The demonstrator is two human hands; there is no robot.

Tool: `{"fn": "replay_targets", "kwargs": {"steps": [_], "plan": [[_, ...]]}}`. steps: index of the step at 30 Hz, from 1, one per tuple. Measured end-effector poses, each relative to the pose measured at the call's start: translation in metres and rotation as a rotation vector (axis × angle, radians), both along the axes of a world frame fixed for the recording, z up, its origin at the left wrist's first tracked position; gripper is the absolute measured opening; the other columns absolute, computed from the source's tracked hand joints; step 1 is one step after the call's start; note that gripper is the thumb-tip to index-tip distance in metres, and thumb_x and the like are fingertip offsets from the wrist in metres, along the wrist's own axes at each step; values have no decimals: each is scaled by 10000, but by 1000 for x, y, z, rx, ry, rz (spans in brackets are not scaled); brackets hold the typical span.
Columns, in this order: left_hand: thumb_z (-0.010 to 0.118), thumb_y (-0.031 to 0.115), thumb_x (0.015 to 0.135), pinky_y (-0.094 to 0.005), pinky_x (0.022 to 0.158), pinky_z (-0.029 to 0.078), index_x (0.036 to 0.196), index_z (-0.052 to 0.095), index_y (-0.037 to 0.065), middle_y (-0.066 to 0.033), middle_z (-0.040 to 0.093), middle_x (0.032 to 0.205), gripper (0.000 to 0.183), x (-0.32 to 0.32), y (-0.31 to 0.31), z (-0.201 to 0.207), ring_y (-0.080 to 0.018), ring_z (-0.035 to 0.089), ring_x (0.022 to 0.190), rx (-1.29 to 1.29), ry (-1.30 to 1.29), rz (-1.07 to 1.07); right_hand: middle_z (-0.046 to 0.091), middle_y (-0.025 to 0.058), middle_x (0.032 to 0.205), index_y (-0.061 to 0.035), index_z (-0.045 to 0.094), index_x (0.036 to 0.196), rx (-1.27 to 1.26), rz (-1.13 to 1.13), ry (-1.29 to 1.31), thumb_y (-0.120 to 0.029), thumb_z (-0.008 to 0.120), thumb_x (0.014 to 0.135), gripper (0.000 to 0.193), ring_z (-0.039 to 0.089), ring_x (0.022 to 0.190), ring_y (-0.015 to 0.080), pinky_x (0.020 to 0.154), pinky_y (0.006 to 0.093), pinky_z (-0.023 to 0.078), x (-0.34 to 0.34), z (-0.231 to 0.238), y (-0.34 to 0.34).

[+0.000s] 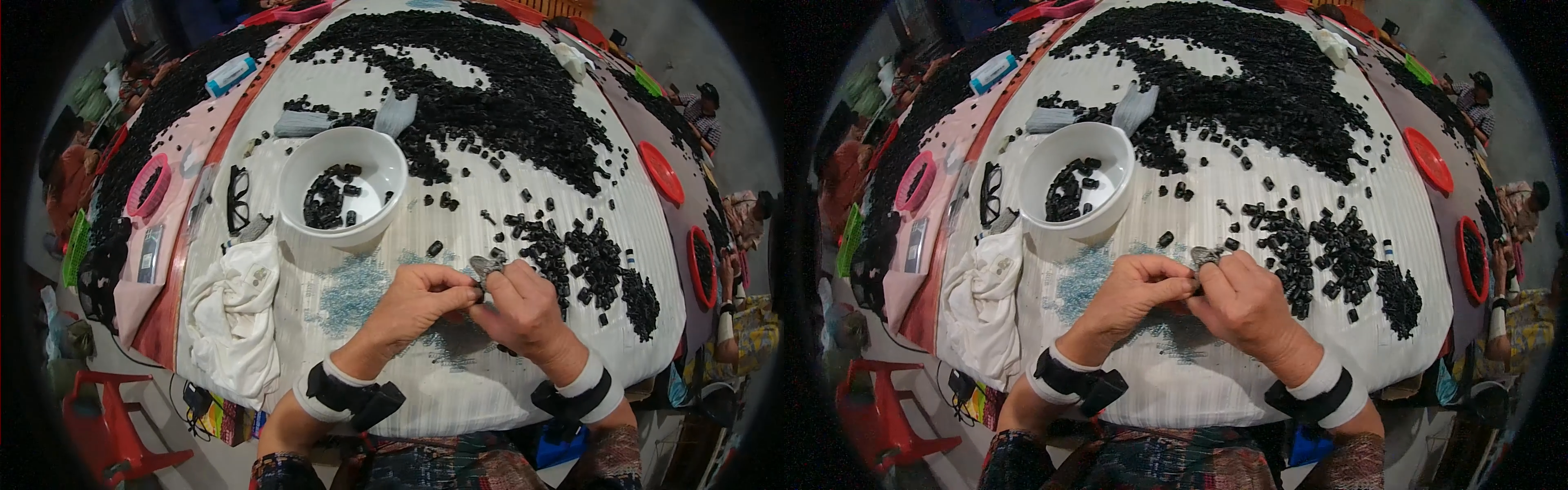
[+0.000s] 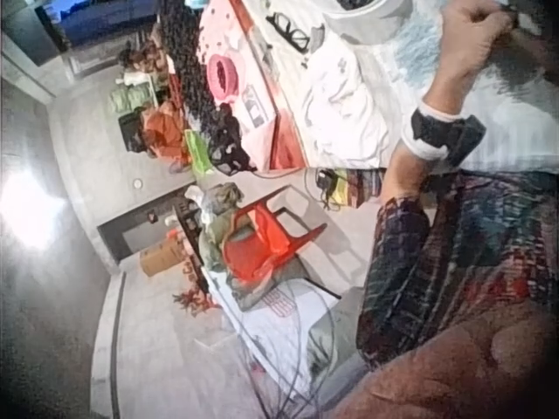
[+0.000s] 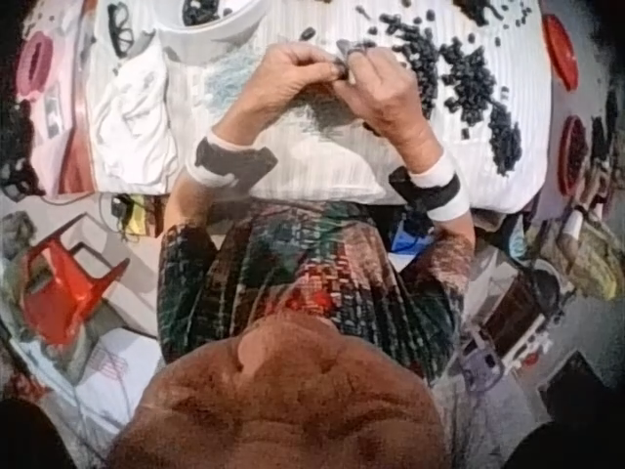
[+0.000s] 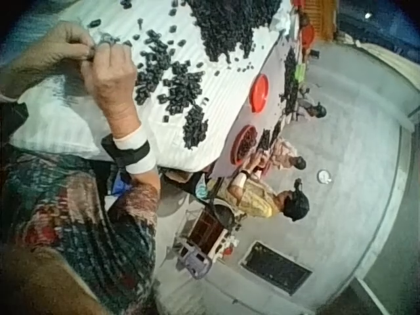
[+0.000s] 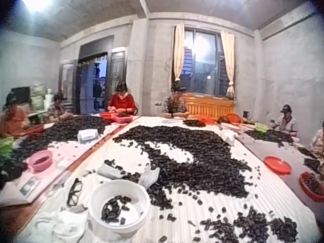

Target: The recorder sorts and assembles small black rubber or plastic shoe components on a table covered in a white cloth.

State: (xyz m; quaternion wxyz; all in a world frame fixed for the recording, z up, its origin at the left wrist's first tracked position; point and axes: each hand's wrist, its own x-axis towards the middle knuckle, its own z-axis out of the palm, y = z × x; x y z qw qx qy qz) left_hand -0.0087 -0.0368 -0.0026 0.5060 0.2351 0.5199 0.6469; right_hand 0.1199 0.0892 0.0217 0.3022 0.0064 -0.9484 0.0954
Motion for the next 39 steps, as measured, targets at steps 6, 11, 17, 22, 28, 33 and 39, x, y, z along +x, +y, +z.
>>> {"fn": "replay_targets", "kwargs": {"steps": [6,11,17,22,28,33,39], "plan": [[667,73,838,-201,644,514,915,676,-24,-62,667,802,124,0,0,-2,-94,620,699,23,-8,-69,449,73,646,-43,504,700,2,42,-20,-56,717,592,239,502,583,239,506,332,442,2,1,-1],[675,75,835,-200,658,513,923,666,-21,-62,668,832,131,4,1,-5,-92,624,723,31,-47,-103,453,89,649,-25,510,721,-33,34,-41,-59,730,571,269,499,578,250,489,343,431,6,-1,-2],[671,75,837,-204,658,512,910,667,-25,-58,668,817,124,5,1,-2,-94,626,722,68,-8,-74,448,92,645,-17,515,734,-24,3,-40,-46,722,581,259,492,569,254,481,343,424,7,2,-2],[678,86,833,-216,650,517,875,668,-30,-61,663,780,124,2,-1,2,-110,629,697,55,8,-63,441,85,641,-29,510,732,1,64,26,-19,698,620,219,499,575,253,491,344,433,1,2,-9],[658,145,855,-194,591,482,876,674,-16,-31,645,755,163,1,1,3,-78,588,650,62,-36,-7,437,83,642,-19,499,737,-48,22,58,-20,698,634,224,503,571,234,487,332,448,-1,2,-5],[660,157,840,-206,597,487,873,670,-15,-39,648,763,175,1,0,8,-80,596,673,54,-24,-40,435,76,625,-32,498,721,-1,22,73,-26,695,579,243,501,551,235,477,339,440,-3,3,-4],[640,125,852,-205,643,501,889,652,-17,-70,663,812,148,3,2,7,-97,624,705,83,-9,-112,485,94,677,-37,521,770,-45,31,53,-89,757,571,313,514,593,268,501,363,428,0,7,-3]]}}
